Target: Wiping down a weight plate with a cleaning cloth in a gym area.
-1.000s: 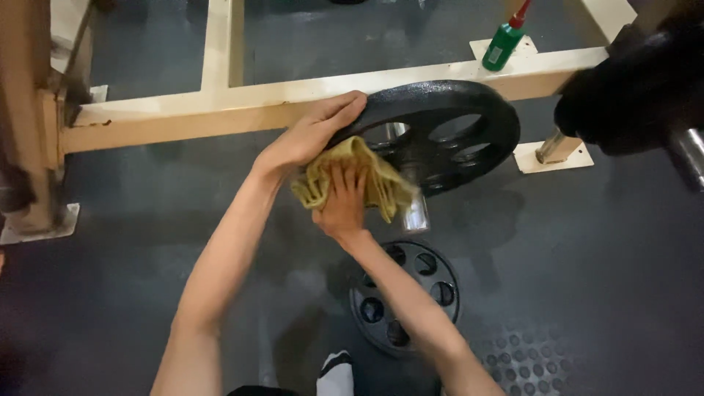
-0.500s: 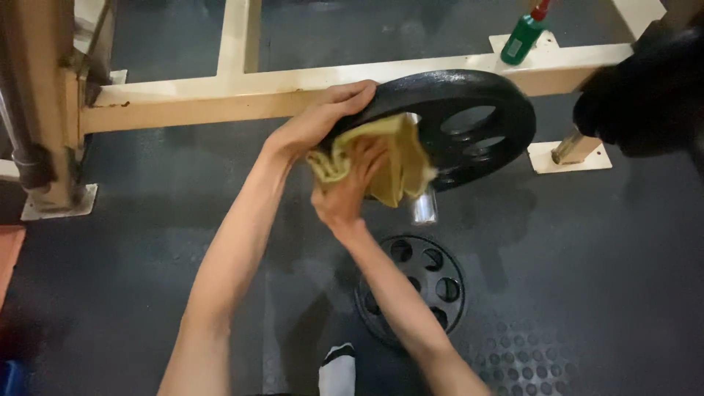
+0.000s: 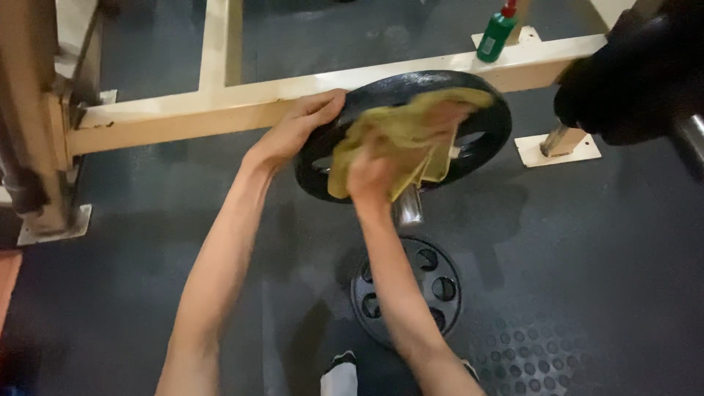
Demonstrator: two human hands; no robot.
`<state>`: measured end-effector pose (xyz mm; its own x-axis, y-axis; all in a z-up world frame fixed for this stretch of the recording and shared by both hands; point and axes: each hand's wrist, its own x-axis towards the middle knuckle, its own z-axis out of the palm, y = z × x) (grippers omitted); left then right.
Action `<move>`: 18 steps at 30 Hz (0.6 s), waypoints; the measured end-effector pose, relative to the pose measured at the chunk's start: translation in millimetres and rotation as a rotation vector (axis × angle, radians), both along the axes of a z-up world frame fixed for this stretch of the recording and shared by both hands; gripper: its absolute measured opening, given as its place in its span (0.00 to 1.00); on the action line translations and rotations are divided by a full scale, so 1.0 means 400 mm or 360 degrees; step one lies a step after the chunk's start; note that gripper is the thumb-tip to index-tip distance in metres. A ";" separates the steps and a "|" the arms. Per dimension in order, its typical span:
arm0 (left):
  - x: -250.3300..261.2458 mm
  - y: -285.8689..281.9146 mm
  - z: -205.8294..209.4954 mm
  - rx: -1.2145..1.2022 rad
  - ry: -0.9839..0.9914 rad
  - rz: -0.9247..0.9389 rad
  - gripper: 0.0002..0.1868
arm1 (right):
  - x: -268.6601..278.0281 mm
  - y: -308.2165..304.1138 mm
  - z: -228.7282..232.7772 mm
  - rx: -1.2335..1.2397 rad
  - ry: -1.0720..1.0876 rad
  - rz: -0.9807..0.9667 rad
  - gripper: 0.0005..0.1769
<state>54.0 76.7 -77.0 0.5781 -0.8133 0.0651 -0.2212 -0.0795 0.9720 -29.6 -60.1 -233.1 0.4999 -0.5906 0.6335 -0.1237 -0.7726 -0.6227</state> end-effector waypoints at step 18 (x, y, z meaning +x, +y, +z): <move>-0.020 -0.005 0.006 -0.0020 0.0116 0.0134 0.29 | -0.128 0.190 0.232 0.0323 -0.0396 0.0371 0.38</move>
